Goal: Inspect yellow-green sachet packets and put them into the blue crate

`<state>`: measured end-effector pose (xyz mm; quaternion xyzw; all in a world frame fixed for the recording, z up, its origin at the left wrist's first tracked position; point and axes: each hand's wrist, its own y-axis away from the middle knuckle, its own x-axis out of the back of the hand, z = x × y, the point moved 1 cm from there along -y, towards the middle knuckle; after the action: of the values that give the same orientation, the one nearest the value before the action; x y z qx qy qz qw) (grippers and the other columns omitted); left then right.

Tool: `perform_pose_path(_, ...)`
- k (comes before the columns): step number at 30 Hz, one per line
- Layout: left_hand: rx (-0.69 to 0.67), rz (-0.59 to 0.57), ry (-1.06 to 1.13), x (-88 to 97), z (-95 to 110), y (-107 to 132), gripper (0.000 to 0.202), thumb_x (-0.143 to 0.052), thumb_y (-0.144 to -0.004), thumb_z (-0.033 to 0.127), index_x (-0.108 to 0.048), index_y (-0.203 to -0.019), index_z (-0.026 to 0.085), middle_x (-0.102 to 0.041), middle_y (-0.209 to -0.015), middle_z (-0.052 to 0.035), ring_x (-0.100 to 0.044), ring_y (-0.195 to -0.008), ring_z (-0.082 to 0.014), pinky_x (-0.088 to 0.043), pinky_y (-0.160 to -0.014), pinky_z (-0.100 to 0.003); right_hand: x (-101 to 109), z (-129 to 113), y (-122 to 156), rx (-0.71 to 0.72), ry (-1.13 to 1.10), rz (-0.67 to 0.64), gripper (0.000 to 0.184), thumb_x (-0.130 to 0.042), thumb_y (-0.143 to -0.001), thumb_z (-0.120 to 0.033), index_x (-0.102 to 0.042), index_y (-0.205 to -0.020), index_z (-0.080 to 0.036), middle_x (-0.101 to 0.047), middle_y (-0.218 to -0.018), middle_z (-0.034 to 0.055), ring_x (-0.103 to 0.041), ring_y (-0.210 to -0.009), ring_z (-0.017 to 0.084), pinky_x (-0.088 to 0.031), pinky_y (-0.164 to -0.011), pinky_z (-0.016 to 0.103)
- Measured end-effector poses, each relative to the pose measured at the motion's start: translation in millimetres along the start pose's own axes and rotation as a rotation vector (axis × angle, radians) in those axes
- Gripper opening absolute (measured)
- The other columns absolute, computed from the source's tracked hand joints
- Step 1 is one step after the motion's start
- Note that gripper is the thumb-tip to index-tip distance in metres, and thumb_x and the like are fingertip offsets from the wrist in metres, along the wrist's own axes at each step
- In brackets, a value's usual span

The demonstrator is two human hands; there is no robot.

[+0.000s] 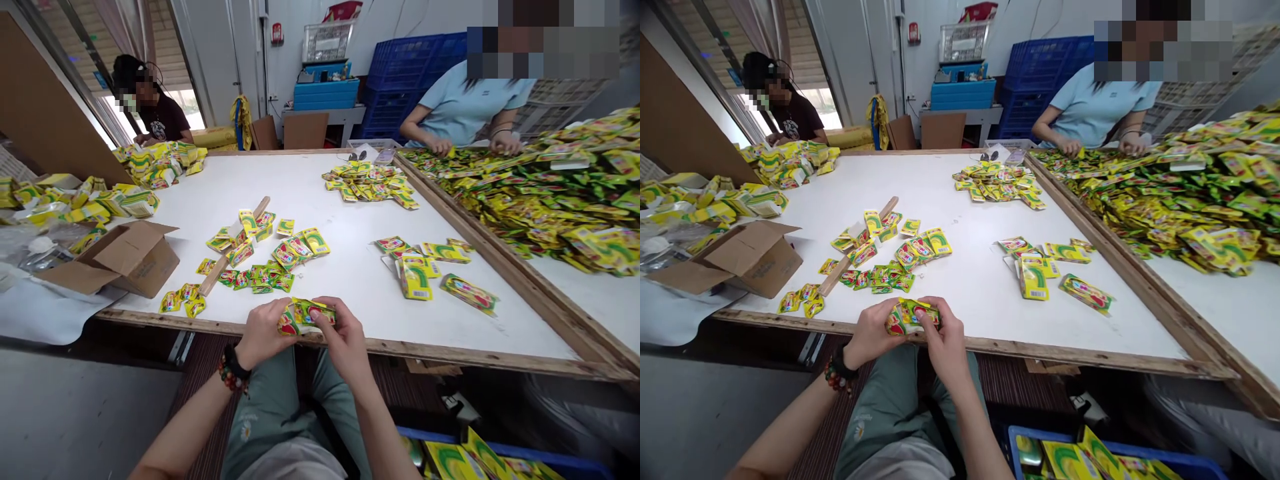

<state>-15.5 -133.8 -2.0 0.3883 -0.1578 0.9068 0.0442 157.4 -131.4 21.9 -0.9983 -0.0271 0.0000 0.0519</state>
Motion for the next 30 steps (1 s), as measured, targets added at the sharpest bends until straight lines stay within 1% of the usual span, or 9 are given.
perform_pose_path(2, 0.065, 0.093, -0.078, -10.2, 0, 0, 0.051, -0.073, -0.067, 0.025, -0.058, -0.115, 0.022, -0.069, -0.101, -0.0093, -0.065, -0.091, -0.0279, -0.050, -0.080, -0.036, -3, -3, 5, 0.102, 0.189, 0.067, 0.018, -0.054, -0.089, -0.035, -0.063, -0.098, -0.022, -0.068, -0.095, 0.0049, -0.062, -0.085, 0.020, -0.049, -0.076, 0.031)
perform_pose_path(4, 0.093, 0.172, -0.145, -20.2, 3, 2, 0.046, -0.070, -0.069, 0.024, -0.058, -0.113, 0.023, -0.069, -0.098, -0.0083, -0.065, -0.088, -0.0269, -0.049, -0.076, -0.034, -4, -5, 7, 0.186, 0.350, 0.048, 0.017, -0.048, -0.092, -0.028, -0.063, -0.097, -0.022, -0.067, -0.097, 0.0062, -0.061, -0.089, 0.021, -0.047, -0.078, 0.032)
perform_pose_path(7, 0.082, 0.202, -0.168, -32.4, 7, 4, 0.036, -0.068, -0.072, 0.026, -0.060, -0.107, 0.023, -0.069, -0.090, -0.0070, -0.064, -0.082, -0.0254, -0.047, -0.072, -0.033, -4, -7, 6, 0.230, 0.618, 0.005, 0.021, -0.044, -0.091, -0.020, -0.064, -0.096, -0.023, -0.064, -0.092, 0.0069, -0.057, -0.087, 0.023, -0.044, -0.076, 0.034)
perform_pose_path(10, 0.074, 0.231, -0.057, -40.7, 10, 3, 0.034, -0.069, -0.072, 0.028, -0.062, -0.105, 0.023, -0.068, -0.086, -0.0075, -0.064, -0.080, -0.0257, -0.047, -0.072, -0.033, -4, -11, 0, 0.237, 0.836, 0.023, 0.023, -0.046, -0.090, -0.016, -0.066, -0.096, -0.024, -0.063, -0.087, 0.0060, -0.056, -0.085, 0.023, -0.039, -0.075, 0.035)
perform_pose_path(14, 0.064, 0.260, 0.225, -45.8, 10, 1, 0.043, -0.072, -0.069, 0.030, -0.062, -0.110, 0.023, -0.070, -0.097, -0.0093, -0.065, -0.089, -0.0275, -0.049, -0.081, -0.036, -7, -16, -6, 0.344, 0.775, -0.040, 0.025, -0.047, -0.089, -0.012, -0.068, -0.094, -0.024, -0.068, -0.085, 0.0020, -0.061, -0.083, 0.018, -0.032, -0.083, 0.035)
perform_pose_path(19, 0.064, 0.246, 0.349, -48.1, 1, 6, 0.054, -0.073, -0.067, 0.028, -0.056, -0.118, 0.021, -0.068, -0.110, -0.0092, -0.065, -0.096, -0.0254, -0.051, -0.086, -0.035, -17, -13, -3, 0.460, 0.821, 0.099, 0.019, -0.049, -0.092, -0.021, -0.068, -0.095, -0.022, -0.072, -0.080, 0.0015, -0.061, -0.075, 0.017, -0.027, -0.085, 0.037)
perform_pose_path(24, 0.050, 0.276, 0.391, -50.7, -9, 13, 0.061, -0.076, -0.062, 0.031, -0.055, -0.119, 0.020, -0.068, -0.112, -0.0101, -0.065, -0.100, -0.0265, -0.050, -0.090, -0.035, -28, -11, 2, 0.425, 0.804, 0.254, 0.018, -0.054, -0.090, -0.024, -0.069, -0.081, -0.021, -0.072, -0.074, 0.0020, -0.057, -0.078, 0.021, -0.026, -0.078, 0.037)
perform_pose_path(27, 0.062, 0.313, 0.366, -50.0, -9, 13, 0.064, -0.077, -0.063, 0.033, -0.054, -0.121, 0.019, -0.068, -0.109, -0.0111, -0.066, -0.097, -0.0261, -0.051, -0.087, -0.034, -24, -11, -6, 0.378, 0.724, 0.208, 0.018, -0.056, -0.089, -0.027, -0.072, -0.083, -0.021, -0.071, -0.073, 0.0033, -0.058, -0.075, 0.020, -0.031, -0.077, 0.037)
perform_pose_path(30, 0.072, 0.298, 0.337, -50.1, -5, 11, 0.060, -0.075, -0.067, 0.036, -0.053, -0.120, 0.020, -0.069, -0.107, -0.0092, -0.067, -0.091, -0.0233, -0.053, -0.082, -0.032, -17, -9, -15, 0.342, 0.629, 0.184, 0.021, -0.057, -0.089, -0.033, -0.074, -0.085, -0.021, -0.069, -0.072, 0.0046, -0.058, -0.070, 0.019, -0.038, -0.070, 0.033)
